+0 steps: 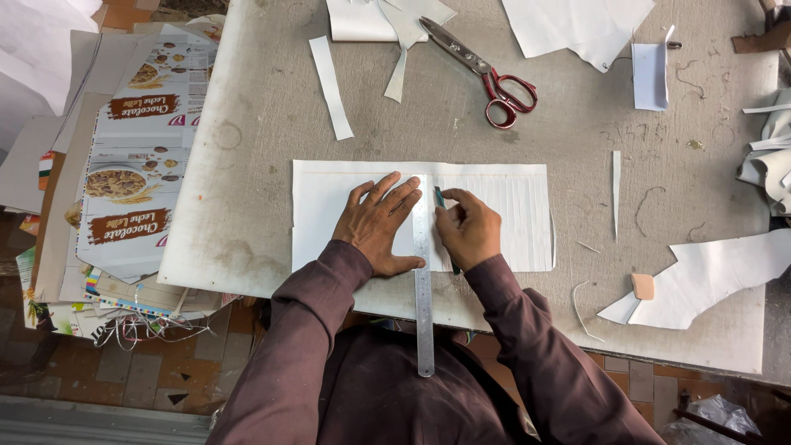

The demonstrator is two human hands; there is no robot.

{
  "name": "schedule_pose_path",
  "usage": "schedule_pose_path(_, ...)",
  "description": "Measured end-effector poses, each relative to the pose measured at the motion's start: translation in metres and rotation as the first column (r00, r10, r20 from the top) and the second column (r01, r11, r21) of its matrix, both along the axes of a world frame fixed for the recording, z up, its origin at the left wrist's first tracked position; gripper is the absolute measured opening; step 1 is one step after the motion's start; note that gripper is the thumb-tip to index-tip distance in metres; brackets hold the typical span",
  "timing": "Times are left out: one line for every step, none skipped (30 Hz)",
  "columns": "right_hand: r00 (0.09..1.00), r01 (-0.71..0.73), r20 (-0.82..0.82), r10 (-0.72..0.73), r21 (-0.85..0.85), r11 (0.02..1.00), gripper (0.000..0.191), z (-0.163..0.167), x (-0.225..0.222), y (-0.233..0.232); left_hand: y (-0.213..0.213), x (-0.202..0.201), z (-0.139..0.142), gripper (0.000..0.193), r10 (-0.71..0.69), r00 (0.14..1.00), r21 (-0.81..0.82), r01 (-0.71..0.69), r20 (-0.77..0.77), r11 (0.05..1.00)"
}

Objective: The person uses a metal ruler and a scoring tool to make parallel score lines on a stack of white paper sheets. They repeatedly reposition the ruler and press the scoring tool along its edge to create evenly spaced indentations. A second person briefly interacts by handing over a small metal object.

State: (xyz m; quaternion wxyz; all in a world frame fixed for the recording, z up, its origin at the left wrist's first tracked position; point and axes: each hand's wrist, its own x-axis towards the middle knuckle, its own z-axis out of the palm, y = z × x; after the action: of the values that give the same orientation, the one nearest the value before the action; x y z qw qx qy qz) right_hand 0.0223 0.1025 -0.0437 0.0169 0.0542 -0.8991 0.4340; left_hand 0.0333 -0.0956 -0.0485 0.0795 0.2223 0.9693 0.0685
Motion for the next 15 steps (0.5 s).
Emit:
schedule_pose_path(1.0,-0.001,-0.026,0.002,0.004,1.0,0.029,-0.001,-0.005,-0.003,0.0,0.0,0.001,0.127,0.002,1.0,-0.011,-0.002,0.005,1.0)
schedule_pose_path(0.999,-0.003,-0.051,0.003,0.008,1.0,0.03,-0.003,-0.008,-0.006,0.0,-0.001,0.001,0.126,0.004,1.0,-0.001,-0.004,0.011,1.0)
schedule_pose_path(0.997,-0.005,-0.076,0.006,0.012,1.0,0.03,-0.004,-0.012,-0.009,0.0,-0.001,0.003,0.126,0.007,1.0,0.008,-0.008,0.017,1.0)
schedule_pose_path(0.998,0.004,-0.063,-0.002,0.033,0.999,0.03,-0.004,-0.015,-0.011,0.0,-0.001,0.004,0.126,0.011,1.0,0.016,-0.011,0.023,1.0)
schedule_pose_path(0.999,0.014,-0.052,-0.011,0.054,0.998,0.03,-0.004,-0.018,-0.013,-0.001,-0.001,0.005,0.126,0.008,0.999,0.015,-0.009,0.031,1.0)
schedule_pose_path(0.999,0.023,-0.04,-0.02,0.075,0.997,0.031,-0.003,-0.02,-0.015,-0.001,-0.001,0.007,0.125,0.005,0.999,0.014,-0.006,0.04,1.0)
schedule_pose_path(0.999,0.021,-0.048,-0.018,0.077,0.997,0.031,-0.003,-0.021,-0.017,-0.002,-0.002,0.008,0.124,0.003,0.999,0.012,-0.004,0.047,1.0)
schedule_pose_path(0.998,0.02,-0.056,-0.015,0.079,0.997,0.03,-0.002,-0.021,-0.018,-0.002,-0.002,0.009,0.124,0.003,0.999,0.017,-0.003,0.052,1.0)
schedule_pose_path(0.998,0.018,-0.064,-0.013,0.082,0.996,0.03,-0.002,-0.021,-0.018,-0.002,-0.002,0.009,0.123,0.001,0.998,0.023,-0.003,0.058,1.0)
schedule_pose_path(0.997,0.017,-0.076,-0.011,0.08,0.997,0.03,-0.003,-0.021,-0.018,-0.002,-0.003,0.009,0.123,0.001,0.998,0.029,-0.003,0.063,1.0)
schedule_pose_path(0.996,0.015,-0.087,-0.008,0.077,0.997,0.03,-0.004,-0.021,-0.018,-0.002,-0.003,0.008,0.123,0.0,0.998,0.025,-0.002,0.063,1.0)
schedule_pose_path(0.995,0.014,-0.096,-0.007,0.074,0.997,0.031,-0.007,-0.02,-0.018,-0.002,-0.003,0.006,0.123,-0.001,0.998,0.02,0.0,0.065,1.0)
schedule_pose_path(0.995,0.021,-0.102,-0.012,0.079,0.997,0.031,-0.01,-0.02,-0.018,-0.002,-0.003,0.004,0.123,-0.003,0.998,0.015,0.002,0.064,1.0)
schedule_pose_path(0.994,0.027,-0.111,-0.018,0.084,0.996,0.031,-0.014,-0.021,-0.017,-0.002,-0.004,0.003,0.122,-0.004,0.999,0.044,0.002,0.043,0.999)
schedule_pose_path(0.993,0.033,-0.118,-0.023,0.089,0.995,0.031,-0.018,-0.021,-0.016,-0.003,-0.003,0.001,0.121,-0.005,1.0,0.073,0.003,0.023,0.997)
